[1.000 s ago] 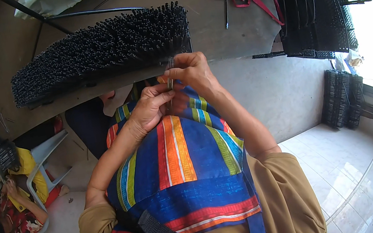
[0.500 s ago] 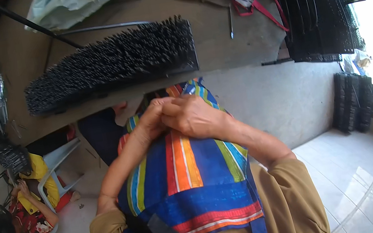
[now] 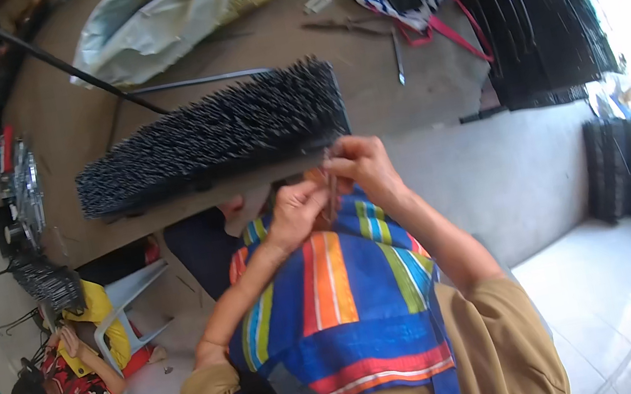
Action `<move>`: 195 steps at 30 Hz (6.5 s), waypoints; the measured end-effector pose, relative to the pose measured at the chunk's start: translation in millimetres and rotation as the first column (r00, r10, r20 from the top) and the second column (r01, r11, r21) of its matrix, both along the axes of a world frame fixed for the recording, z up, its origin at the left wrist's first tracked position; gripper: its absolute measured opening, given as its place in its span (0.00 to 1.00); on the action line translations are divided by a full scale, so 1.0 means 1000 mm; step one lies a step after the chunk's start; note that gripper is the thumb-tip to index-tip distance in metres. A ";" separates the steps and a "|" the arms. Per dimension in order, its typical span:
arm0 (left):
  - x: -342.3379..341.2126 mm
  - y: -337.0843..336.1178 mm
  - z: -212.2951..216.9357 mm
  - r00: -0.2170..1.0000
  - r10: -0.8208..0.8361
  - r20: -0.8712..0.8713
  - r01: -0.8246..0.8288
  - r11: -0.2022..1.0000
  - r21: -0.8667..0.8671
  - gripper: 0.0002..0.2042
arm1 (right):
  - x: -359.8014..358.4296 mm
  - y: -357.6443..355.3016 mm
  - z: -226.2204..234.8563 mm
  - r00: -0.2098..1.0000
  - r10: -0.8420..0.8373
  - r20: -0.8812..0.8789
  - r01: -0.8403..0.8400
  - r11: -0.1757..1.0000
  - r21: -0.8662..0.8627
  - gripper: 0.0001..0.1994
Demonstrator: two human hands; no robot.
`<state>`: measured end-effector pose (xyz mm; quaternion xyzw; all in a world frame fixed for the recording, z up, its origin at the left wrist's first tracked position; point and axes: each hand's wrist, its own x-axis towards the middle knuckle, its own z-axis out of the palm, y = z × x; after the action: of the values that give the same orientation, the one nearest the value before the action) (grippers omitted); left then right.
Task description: Inserting metal pins into the base of an industrial brush.
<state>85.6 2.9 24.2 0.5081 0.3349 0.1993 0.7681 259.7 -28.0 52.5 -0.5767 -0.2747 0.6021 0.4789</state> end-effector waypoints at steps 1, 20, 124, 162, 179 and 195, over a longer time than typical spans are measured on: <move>0.000 0.003 0.010 1.000 -0.008 -0.014 0.008 0.999 -0.034 0.08 | 0.004 0.003 0.000 0.999 0.040 0.004 -0.040 0.999 0.012 0.03; -0.114 -0.002 -0.073 0.918 0.125 -0.377 -0.211 0.958 -0.196 0.14 | 0.025 0.024 -0.016 0.746 -0.446 0.494 0.056 0.782 0.621 0.05; -0.079 -0.033 0.025 0.987 0.032 0.157 0.050 0.870 -0.490 0.17 | -0.065 -0.009 0.008 0.889 0.118 0.443 -0.361 0.777 0.516 0.22; -0.063 -0.038 -0.008 0.986 0.162 -0.041 -0.161 0.854 -0.495 0.16 | -0.061 -0.032 -0.030 0.997 -0.046 -0.067 0.041 0.997 -0.067 0.02; -0.062 -0.046 -0.009 0.990 0.139 -0.037 -0.143 0.914 -0.381 0.18 | -0.061 -0.046 -0.029 0.986 -0.094 -0.137 0.077 0.989 -0.129 0.02; -0.069 -0.029 0.013 0.927 0.374 -0.032 -0.337 0.792 -0.509 0.07 | -0.033 -0.042 -0.003 0.828 -0.303 0.472 -0.007 0.836 0.549 0.06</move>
<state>16.4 -26.2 37.5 0.2096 0.4377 0.2628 0.8339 226.3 -70.2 49.9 -0.5882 -0.5056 0.2747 0.5683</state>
